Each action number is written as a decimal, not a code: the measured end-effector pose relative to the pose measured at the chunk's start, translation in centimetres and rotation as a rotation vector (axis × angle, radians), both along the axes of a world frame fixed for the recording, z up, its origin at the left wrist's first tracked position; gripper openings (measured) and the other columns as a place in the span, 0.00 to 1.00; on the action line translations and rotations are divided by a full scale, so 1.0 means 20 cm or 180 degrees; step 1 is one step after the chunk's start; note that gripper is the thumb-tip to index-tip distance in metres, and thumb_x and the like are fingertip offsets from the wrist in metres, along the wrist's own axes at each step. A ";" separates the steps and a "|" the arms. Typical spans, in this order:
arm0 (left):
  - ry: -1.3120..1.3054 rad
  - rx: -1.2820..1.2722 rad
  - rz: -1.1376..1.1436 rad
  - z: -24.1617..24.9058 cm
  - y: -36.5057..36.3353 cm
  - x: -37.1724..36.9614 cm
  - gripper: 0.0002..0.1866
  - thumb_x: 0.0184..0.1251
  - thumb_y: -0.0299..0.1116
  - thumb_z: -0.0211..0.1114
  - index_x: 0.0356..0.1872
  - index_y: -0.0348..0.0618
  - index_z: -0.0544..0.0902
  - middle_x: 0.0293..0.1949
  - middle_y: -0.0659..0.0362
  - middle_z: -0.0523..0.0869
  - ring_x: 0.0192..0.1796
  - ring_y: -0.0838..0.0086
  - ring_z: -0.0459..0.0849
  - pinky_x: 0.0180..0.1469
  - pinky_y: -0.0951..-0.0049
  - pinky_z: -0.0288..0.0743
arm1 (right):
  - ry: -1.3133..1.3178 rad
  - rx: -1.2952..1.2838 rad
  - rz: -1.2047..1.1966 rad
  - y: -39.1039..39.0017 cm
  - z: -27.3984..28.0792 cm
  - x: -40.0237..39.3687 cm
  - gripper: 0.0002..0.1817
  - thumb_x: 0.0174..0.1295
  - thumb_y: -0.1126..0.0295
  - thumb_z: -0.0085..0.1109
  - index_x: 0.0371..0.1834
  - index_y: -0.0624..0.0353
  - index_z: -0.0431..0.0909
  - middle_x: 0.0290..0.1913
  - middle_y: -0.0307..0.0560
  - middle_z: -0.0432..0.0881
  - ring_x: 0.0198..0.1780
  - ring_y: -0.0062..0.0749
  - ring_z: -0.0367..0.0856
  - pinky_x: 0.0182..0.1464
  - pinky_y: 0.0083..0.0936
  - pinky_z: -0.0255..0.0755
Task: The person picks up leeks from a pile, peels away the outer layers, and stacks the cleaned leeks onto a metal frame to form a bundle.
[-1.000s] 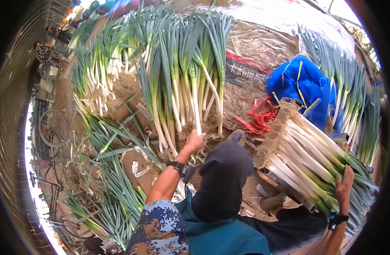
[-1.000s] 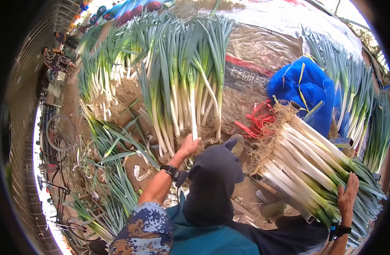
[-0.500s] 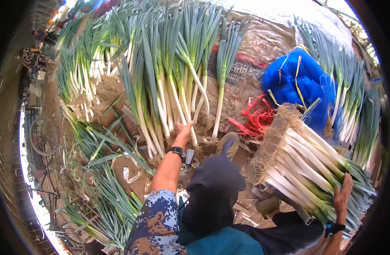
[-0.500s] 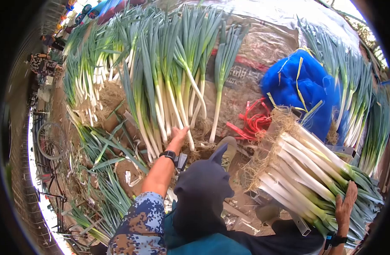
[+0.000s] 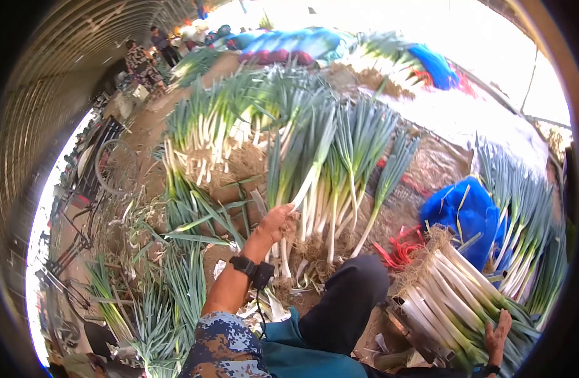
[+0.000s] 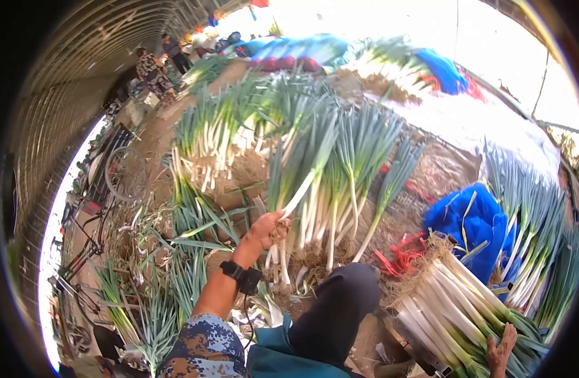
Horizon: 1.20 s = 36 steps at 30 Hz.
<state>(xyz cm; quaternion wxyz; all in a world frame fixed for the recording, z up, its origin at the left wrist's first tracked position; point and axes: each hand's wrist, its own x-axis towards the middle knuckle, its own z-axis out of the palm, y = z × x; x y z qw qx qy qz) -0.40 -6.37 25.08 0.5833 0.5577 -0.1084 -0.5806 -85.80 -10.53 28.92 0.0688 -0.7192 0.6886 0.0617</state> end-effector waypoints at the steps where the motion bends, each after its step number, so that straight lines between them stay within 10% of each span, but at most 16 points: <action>1: 0.0198 0.0020 0.0010 0.13 0.05 -0.05 0.12 0.80 0.42 0.60 0.43 0.44 0.80 0.28 0.64 0.82 0.19 0.83 0.71 0.18 0.79 0.64 | -0.0108 -0.0009 -0.0041 0.00 0.01 0.01 0.40 0.68 0.60 0.64 0.80 0.61 0.58 0.79 0.67 0.59 0.81 0.63 0.51 0.81 0.49 0.45; 9: 0.0194 -0.0431 -0.0367 0.50 0.37 -0.23 0.16 0.78 0.43 0.62 0.48 0.38 0.82 0.26 0.65 0.81 0.17 0.85 0.68 0.18 0.79 0.60 | -0.0312 -0.0995 0.1046 -0.25 -0.19 -0.15 0.35 0.58 0.69 0.71 0.69 0.61 0.71 0.70 0.62 0.71 0.72 0.60 0.66 0.74 0.50 0.59; 15: -0.0561 -0.0320 -0.0575 0.88 0.63 -0.39 0.19 0.78 0.45 0.61 0.55 0.38 0.82 0.26 0.67 0.79 0.18 0.84 0.68 0.20 0.79 0.62 | -0.2131 -0.1184 0.2153 -0.18 0.83 1.72 0.24 0.50 0.78 0.75 0.53 0.65 0.84 0.55 0.58 0.84 0.58 0.52 0.82 0.62 0.37 0.75; 19: -0.0640 -0.0354 -0.0910 1.02 0.89 -0.48 0.22 0.78 0.49 0.61 0.58 0.41 0.82 0.27 0.69 0.77 0.20 0.84 0.69 0.21 0.80 0.63 | -0.2116 -0.0816 0.3728 -0.02 1.00 2.57 0.45 0.45 0.70 0.79 0.72 0.61 0.70 0.71 0.60 0.72 0.74 0.55 0.67 0.77 0.44 0.61; 22: -0.1037 -0.0130 -0.1234 1.09 1.09 -0.54 0.19 0.80 0.46 0.57 0.54 0.40 0.82 0.25 0.70 0.74 0.20 0.85 0.68 0.21 0.81 0.60 | -0.1999 -0.0268 0.4367 0.04 0.81 3.07 0.48 0.49 0.59 0.78 0.75 0.58 0.67 0.75 0.60 0.68 0.80 0.54 0.57 0.82 0.43 0.50; 26: -0.0722 -0.0030 -0.1080 1.10 1.35 -0.46 0.19 0.81 0.46 0.57 0.53 0.39 0.81 0.26 0.68 0.77 0.20 0.87 0.71 0.21 0.83 0.61 | -0.1063 0.0997 0.4414 -0.07 0.46 3.26 0.35 0.51 0.60 0.75 0.66 0.53 0.78 0.60 0.49 0.82 0.65 0.44 0.76 0.71 0.43 0.63; 36: -0.0371 0.0051 -0.1178 1.19 1.45 -0.41 0.22 0.80 0.40 0.57 0.64 0.33 0.78 0.27 0.69 0.77 0.25 0.87 0.71 0.26 0.84 0.63 | -0.1413 0.0949 0.4561 -0.21 0.10 3.18 0.06 0.58 0.66 0.60 0.37 0.45 0.84 0.38 0.39 0.84 0.48 0.33 0.83 0.72 0.46 0.62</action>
